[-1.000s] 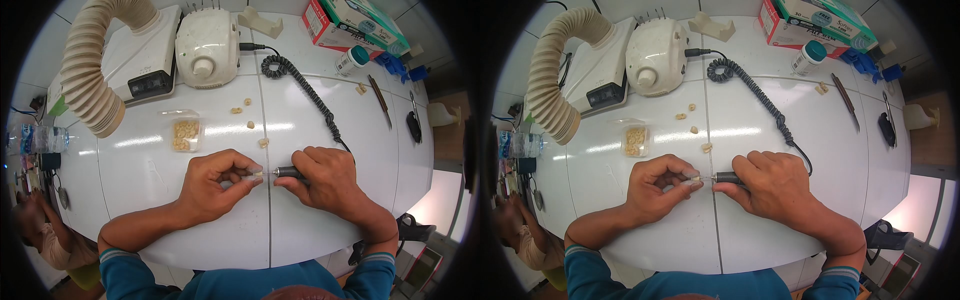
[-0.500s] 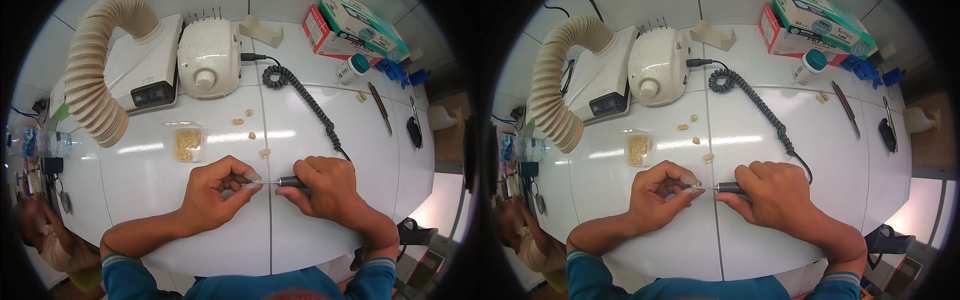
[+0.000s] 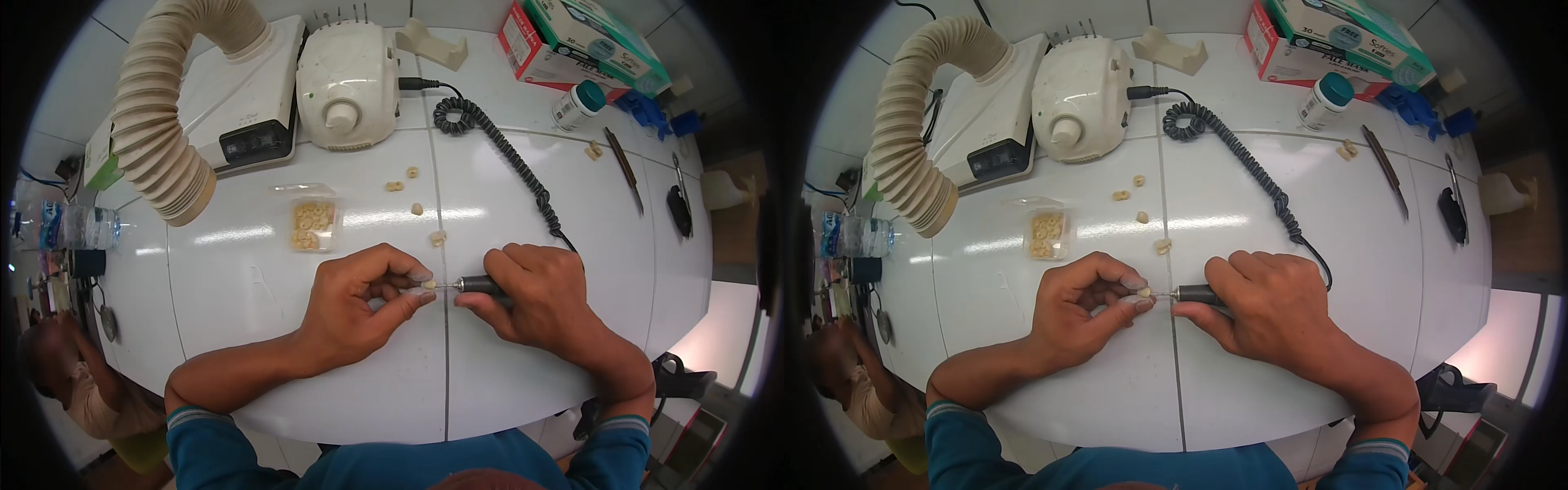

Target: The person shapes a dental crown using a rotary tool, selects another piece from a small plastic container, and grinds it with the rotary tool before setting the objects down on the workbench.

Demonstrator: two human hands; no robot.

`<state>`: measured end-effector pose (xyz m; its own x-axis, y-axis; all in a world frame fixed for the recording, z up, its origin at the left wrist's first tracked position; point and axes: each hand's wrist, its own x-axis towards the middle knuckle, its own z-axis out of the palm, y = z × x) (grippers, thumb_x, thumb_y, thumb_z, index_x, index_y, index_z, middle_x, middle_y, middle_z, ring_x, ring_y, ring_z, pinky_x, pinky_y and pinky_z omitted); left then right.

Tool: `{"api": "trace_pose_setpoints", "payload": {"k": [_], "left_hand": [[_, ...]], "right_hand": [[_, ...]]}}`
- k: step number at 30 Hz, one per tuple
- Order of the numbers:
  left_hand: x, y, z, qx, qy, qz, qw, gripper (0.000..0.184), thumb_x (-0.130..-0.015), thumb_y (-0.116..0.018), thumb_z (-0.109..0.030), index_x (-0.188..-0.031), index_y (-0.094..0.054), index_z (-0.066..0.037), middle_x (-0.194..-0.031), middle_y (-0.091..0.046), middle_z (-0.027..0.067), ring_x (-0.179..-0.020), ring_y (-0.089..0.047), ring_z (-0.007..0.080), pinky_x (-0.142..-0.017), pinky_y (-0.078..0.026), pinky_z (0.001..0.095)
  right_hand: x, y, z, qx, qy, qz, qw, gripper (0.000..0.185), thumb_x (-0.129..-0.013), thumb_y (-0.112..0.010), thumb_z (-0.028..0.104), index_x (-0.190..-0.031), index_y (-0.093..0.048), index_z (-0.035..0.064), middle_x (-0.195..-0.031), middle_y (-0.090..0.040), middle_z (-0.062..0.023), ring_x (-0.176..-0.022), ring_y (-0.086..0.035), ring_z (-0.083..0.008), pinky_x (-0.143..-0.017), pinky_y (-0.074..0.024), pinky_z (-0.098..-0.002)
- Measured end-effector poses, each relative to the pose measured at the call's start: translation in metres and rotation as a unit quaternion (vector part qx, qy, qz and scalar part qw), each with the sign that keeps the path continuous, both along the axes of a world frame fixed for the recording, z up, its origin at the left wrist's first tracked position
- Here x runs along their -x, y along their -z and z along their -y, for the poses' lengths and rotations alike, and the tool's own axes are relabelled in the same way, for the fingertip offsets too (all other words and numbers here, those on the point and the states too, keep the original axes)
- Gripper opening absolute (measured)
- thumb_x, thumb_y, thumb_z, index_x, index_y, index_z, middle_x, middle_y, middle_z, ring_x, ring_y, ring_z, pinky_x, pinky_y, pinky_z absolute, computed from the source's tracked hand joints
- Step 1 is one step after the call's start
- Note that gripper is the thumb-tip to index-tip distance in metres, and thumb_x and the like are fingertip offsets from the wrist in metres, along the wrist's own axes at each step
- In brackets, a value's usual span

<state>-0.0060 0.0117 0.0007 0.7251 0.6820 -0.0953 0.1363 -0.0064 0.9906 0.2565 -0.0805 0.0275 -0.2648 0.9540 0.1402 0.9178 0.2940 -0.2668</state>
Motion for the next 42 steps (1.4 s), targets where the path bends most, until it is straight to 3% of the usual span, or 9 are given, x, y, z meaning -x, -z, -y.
{"api": "trace_pose_setpoints", "payload": {"k": [17,23,29,32,35,42], "left_hand": [[0.0024,-0.0006,-0.0016,-0.096,0.029,-0.031,0.994,0.017,-0.100,-0.079,0.005,-0.117,-0.077,0.003,-0.109,-0.080,0.0112,-0.090,-0.076,0.0120,-0.074,-0.061,0.0235],[0.0003,-0.0039,0.0000,-0.061,0.018,-0.040,0.997,0.021,-0.099,-0.077,0.007,-0.119,-0.078,0.004,-0.114,-0.080,0.0139,-0.092,-0.078,0.0137,-0.073,-0.061,0.0248],[-0.0007,-0.0039,-0.0019,-0.097,0.018,0.002,0.995,0.020,-0.100,-0.077,0.008,-0.119,-0.079,0.004,-0.118,-0.079,0.0152,-0.095,-0.079,0.0151,-0.074,-0.062,0.0251],[-0.0001,-0.0005,-0.0024,-0.108,0.023,0.002,0.994,0.020,-0.099,-0.078,0.007,-0.119,-0.079,0.004,-0.119,-0.079,0.0158,-0.099,-0.079,0.0155,-0.075,-0.062,0.0253],[-0.0002,-0.0043,-0.0032,-0.104,0.025,-0.007,0.994,0.020,-0.098,-0.079,0.008,-0.118,-0.080,0.004,-0.120,-0.079,0.0164,-0.101,-0.079,0.0166,-0.077,-0.062,0.0260],[0.0005,-0.0031,-0.0018,-0.076,0.019,-0.007,0.997,0.019,-0.098,-0.077,0.009,-0.117,-0.080,0.004,-0.119,-0.078,0.0166,-0.099,-0.079,0.0173,-0.079,-0.065,0.0274]], "right_hand": [[0.0001,0.0008,0.0005,-0.001,0.000,0.003,1.000,0.054,-0.096,-0.085,0.057,-0.080,-0.062,0.0103,-0.063,-0.056,-0.0027,-0.052,-0.060,-0.0209,-0.048,-0.0430,-0.0374],[0.0002,0.0023,0.0008,-0.002,0.006,0.000,1.000,0.055,-0.096,-0.085,0.058,-0.080,-0.062,0.0105,-0.063,-0.056,-0.0025,-0.052,-0.061,-0.0205,-0.048,-0.0428,-0.0371],[0.0004,0.0018,0.0007,-0.003,0.000,0.007,1.000,0.056,-0.097,-0.084,0.058,-0.080,-0.062,0.0105,-0.063,-0.055,-0.0025,-0.052,-0.060,-0.0198,-0.048,-0.0436,-0.0365],[0.0012,0.0006,0.0020,0.013,0.010,-0.005,1.000,0.053,-0.094,-0.087,0.053,-0.080,-0.060,0.0097,-0.066,-0.055,-0.0042,-0.054,-0.060,-0.0241,-0.051,-0.0446,-0.0393],[0.0002,0.0015,0.0007,-0.003,-0.001,0.005,1.000,0.055,-0.097,-0.083,0.058,-0.079,-0.062,0.0105,-0.064,-0.056,-0.0026,-0.052,-0.061,-0.0199,-0.048,-0.0442,-0.0363],[0.0002,-0.0006,0.0008,0.014,0.001,0.003,1.000,0.054,-0.096,-0.084,0.057,-0.080,-0.063,0.0105,-0.065,-0.056,-0.0028,-0.053,-0.061,-0.0211,-0.050,-0.0446,-0.0374]]}}
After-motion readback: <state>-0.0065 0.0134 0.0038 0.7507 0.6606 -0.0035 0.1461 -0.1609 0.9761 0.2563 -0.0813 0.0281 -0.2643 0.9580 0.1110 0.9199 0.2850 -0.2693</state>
